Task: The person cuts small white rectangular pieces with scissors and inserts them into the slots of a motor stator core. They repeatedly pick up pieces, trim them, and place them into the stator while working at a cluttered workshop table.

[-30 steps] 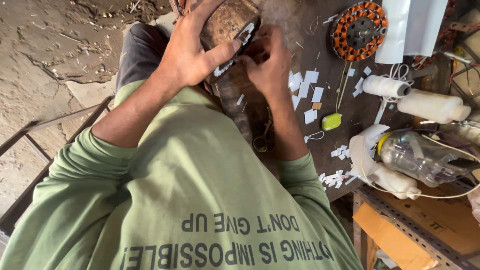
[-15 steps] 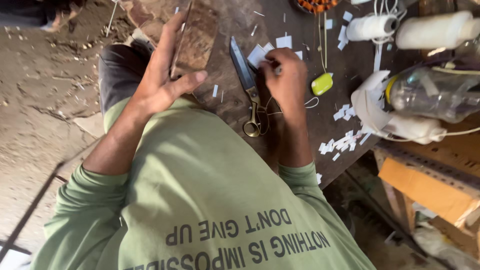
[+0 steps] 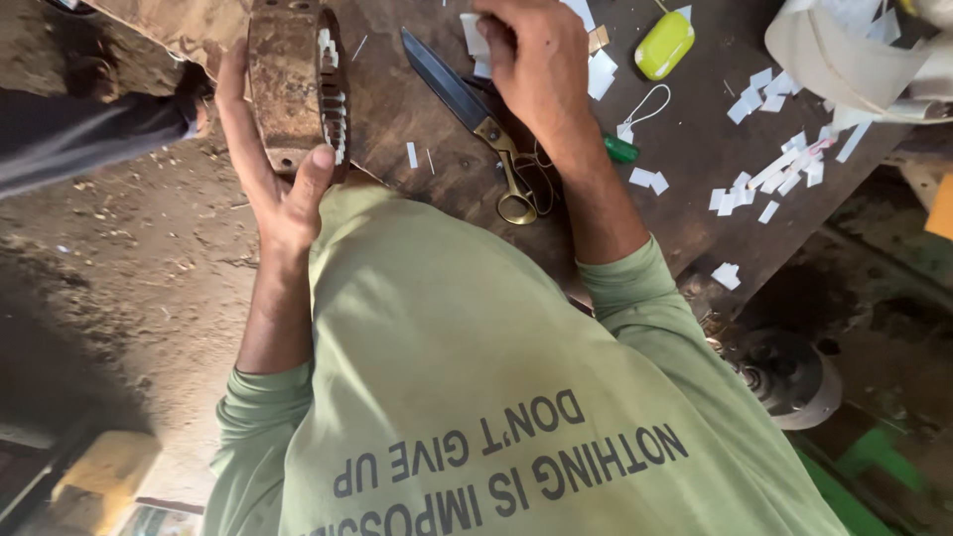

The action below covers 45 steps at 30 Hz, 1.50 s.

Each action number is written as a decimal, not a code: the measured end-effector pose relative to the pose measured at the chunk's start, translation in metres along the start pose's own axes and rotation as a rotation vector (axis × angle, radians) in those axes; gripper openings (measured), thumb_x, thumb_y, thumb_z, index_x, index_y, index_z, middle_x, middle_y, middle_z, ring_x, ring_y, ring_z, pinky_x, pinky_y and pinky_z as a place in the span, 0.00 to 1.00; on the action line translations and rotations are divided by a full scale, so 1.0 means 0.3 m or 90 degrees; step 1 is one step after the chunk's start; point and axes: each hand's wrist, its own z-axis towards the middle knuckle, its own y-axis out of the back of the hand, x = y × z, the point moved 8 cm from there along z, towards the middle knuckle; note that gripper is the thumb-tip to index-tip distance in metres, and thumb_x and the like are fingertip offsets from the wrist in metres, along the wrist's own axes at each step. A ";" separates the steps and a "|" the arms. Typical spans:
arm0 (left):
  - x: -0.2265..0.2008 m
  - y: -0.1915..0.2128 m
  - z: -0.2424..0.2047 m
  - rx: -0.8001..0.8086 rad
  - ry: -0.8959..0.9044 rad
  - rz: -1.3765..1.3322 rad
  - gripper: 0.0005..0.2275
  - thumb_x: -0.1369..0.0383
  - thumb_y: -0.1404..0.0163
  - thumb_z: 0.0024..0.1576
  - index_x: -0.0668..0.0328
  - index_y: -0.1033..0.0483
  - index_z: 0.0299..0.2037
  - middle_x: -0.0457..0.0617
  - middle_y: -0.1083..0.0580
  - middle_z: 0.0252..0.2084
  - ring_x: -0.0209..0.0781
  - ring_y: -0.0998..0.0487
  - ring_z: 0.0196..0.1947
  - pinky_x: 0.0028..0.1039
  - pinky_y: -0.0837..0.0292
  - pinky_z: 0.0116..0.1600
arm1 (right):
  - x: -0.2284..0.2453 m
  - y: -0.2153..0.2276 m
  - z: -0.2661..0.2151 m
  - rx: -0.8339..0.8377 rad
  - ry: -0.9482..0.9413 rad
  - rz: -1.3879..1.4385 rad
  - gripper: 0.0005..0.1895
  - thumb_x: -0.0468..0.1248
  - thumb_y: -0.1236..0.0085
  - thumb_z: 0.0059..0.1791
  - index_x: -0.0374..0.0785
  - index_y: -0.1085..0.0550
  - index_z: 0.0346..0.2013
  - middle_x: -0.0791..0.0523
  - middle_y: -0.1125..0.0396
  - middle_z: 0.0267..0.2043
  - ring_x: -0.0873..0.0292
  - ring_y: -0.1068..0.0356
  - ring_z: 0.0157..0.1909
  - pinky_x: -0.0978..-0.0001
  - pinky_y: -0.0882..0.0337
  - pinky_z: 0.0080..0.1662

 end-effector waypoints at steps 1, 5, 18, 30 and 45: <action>-0.018 0.009 0.000 -0.020 -0.019 0.030 0.42 0.47 0.43 0.63 0.62 0.51 0.78 0.58 0.46 0.78 0.49 0.48 0.78 0.43 0.51 0.81 | -0.011 0.008 -0.003 -0.014 -0.011 0.035 0.08 0.27 0.34 0.51 0.34 0.21 0.44 0.51 0.26 0.37 0.49 0.23 0.35 0.63 0.26 0.39; -0.134 0.058 0.016 -0.129 -0.045 0.220 0.40 0.44 0.44 0.59 0.66 0.43 0.72 0.57 0.34 0.62 0.49 0.33 0.63 0.45 0.35 0.67 | -0.051 0.029 -0.011 -0.022 -0.143 0.326 0.05 0.25 0.39 0.54 0.29 0.23 0.44 0.52 0.24 0.37 0.59 0.22 0.34 0.69 0.26 0.37; -0.394 -0.164 0.117 0.143 0.093 -0.510 0.08 0.81 0.49 0.66 0.67 0.26 0.54 0.48 0.27 0.44 0.39 0.17 0.47 0.23 0.16 0.44 | 0.244 0.128 -0.161 0.154 -0.250 0.432 0.07 0.31 0.44 0.55 0.30 0.25 0.46 0.51 0.25 0.38 0.57 0.22 0.36 0.66 0.25 0.37; -0.221 -0.121 0.178 0.104 0.149 -0.529 0.04 0.76 0.46 0.67 0.66 0.22 0.50 0.58 0.19 0.45 0.44 0.16 0.42 0.28 0.19 0.42 | 0.116 0.113 -0.364 0.290 -0.174 -0.171 0.14 0.33 0.36 0.44 0.39 0.24 0.44 0.48 0.27 0.34 0.41 0.27 0.37 0.49 0.29 0.38; -0.252 -0.090 0.252 0.041 0.140 -0.547 0.06 0.74 0.52 0.69 0.68 0.22 0.50 0.56 0.20 0.46 0.46 0.16 0.49 0.38 0.14 0.56 | 0.115 0.001 -0.510 0.474 -0.354 0.993 0.40 0.69 0.35 0.43 0.30 0.26 0.36 0.60 0.34 0.25 0.72 0.40 0.19 0.80 0.40 0.22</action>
